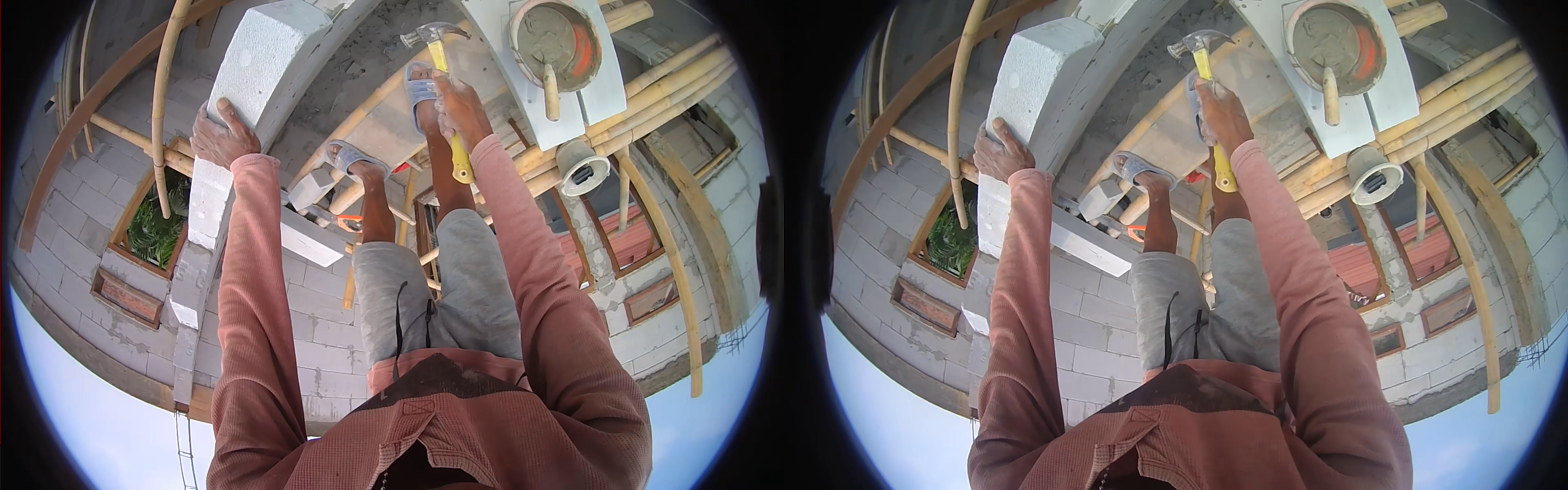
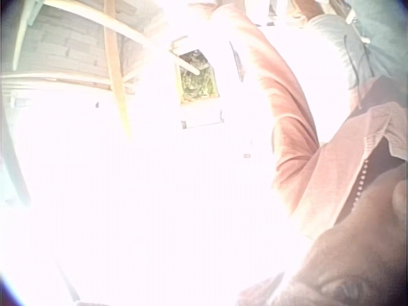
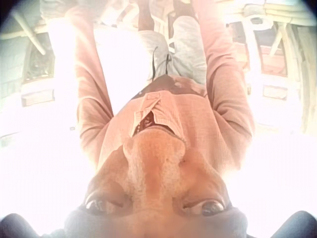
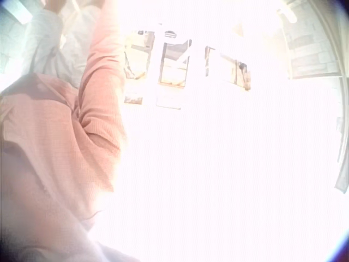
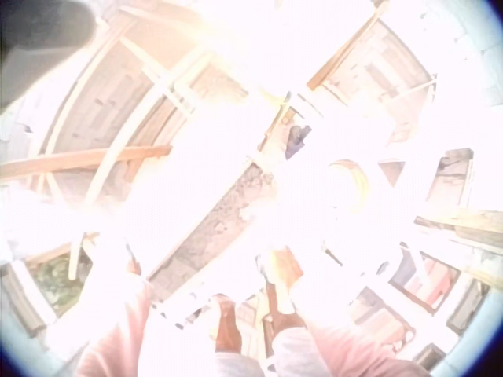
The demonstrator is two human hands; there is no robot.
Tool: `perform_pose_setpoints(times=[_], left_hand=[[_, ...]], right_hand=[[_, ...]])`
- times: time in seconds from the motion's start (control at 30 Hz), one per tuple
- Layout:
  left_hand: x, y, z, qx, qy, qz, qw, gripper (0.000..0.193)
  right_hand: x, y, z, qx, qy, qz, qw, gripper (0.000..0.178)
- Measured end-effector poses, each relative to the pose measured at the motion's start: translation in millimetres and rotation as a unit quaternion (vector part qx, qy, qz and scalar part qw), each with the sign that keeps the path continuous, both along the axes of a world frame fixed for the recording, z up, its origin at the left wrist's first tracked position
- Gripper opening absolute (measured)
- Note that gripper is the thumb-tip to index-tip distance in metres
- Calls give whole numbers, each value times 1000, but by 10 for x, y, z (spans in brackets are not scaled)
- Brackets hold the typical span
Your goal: The person applies mortar onto a wall using a trowel, places a concrete block onto the mortar, and taps it into place with a hammer. The person then applies more mortar along the structure using the trowel and a bucket.
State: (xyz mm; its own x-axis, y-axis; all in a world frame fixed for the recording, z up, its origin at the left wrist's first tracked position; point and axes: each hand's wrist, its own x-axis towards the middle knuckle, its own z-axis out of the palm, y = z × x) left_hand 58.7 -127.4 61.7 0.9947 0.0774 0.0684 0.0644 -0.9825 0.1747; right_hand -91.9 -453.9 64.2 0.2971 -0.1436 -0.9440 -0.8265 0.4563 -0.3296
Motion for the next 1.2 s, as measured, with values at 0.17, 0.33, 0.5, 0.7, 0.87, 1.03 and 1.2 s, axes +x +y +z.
perform_pose_setpoints(times=[0.17,0.33,0.5,0.7,0.87,1.03,1.2], left_hand=[[-3,249,124,57,-37,-28,997,60],[-12,-324,-157,-14,-32,-25,999,63],[-18,40,42,31,-40,-22,998,65],[7,23,1,39,-50,-34,997,64],[-3,-106,-76,17,-37,-38,998,64],[-17,184,-59,43,-38,-34,998,68],[-22,9,-126,12,-30,-10,999,79]], right_hand=[[-986,76,-1024,-157,73,478,861,60],[-1847,-728,-1779,-227,71,591,771,54],[-1153,-285,-1422,-183,175,463,849,49],[-918,-438,-1636,-94,211,376,897,53],[-1202,-652,-2114,-245,172,453,840,58],[-915,-441,-2129,-154,206,397,881,63],[-1203,-675,-2516,-170,198,396,880,59]])
